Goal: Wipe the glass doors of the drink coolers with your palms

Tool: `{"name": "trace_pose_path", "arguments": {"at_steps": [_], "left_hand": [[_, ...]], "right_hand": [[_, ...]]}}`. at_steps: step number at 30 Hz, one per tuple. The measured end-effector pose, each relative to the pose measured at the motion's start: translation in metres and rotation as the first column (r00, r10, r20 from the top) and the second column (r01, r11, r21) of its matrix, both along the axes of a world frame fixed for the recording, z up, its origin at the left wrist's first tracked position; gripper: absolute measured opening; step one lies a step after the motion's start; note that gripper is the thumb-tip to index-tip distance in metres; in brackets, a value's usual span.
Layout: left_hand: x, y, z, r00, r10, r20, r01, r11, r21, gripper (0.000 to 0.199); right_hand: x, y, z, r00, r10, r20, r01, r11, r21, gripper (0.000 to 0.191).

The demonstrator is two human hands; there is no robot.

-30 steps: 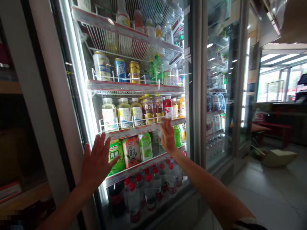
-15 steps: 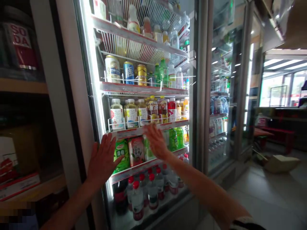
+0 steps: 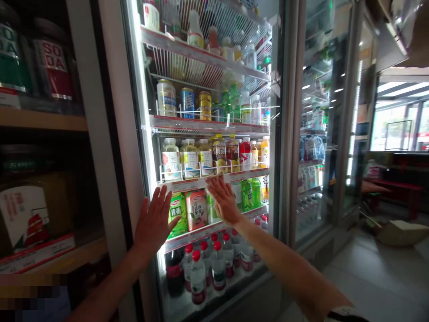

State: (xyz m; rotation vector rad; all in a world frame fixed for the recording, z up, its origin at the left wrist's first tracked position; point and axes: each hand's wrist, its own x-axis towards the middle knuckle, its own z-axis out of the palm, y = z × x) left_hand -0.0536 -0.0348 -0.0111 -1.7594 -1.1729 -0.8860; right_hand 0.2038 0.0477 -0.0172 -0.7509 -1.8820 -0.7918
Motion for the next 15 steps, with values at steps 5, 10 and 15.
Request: {"name": "trace_pose_path", "arguments": {"at_steps": [5, 10, 15], "left_hand": [[-0.004, 0.0, -0.001, 0.998, 0.003, -0.07, 0.001, 0.999, 0.047, 0.073], [-0.002, 0.0, -0.003, 0.999, -0.004, -0.048, 0.005, 1.0, 0.026, 0.072], [-0.003, -0.001, -0.001, 0.999, -0.022, -0.024, 0.023, 1.0, 0.009, 0.07]], "right_hand": [[0.063, 0.016, -0.009, 0.973, -0.089, -0.213, 0.093, 0.996, 0.007, 0.061], [0.086, 0.04, 0.02, 0.826, -0.105, -0.554, 0.148, 0.988, 0.034, 0.062], [-0.023, -0.004, 0.004, 0.98, -0.012, -0.198, 0.017, 1.0, 0.023, 0.065]]}}
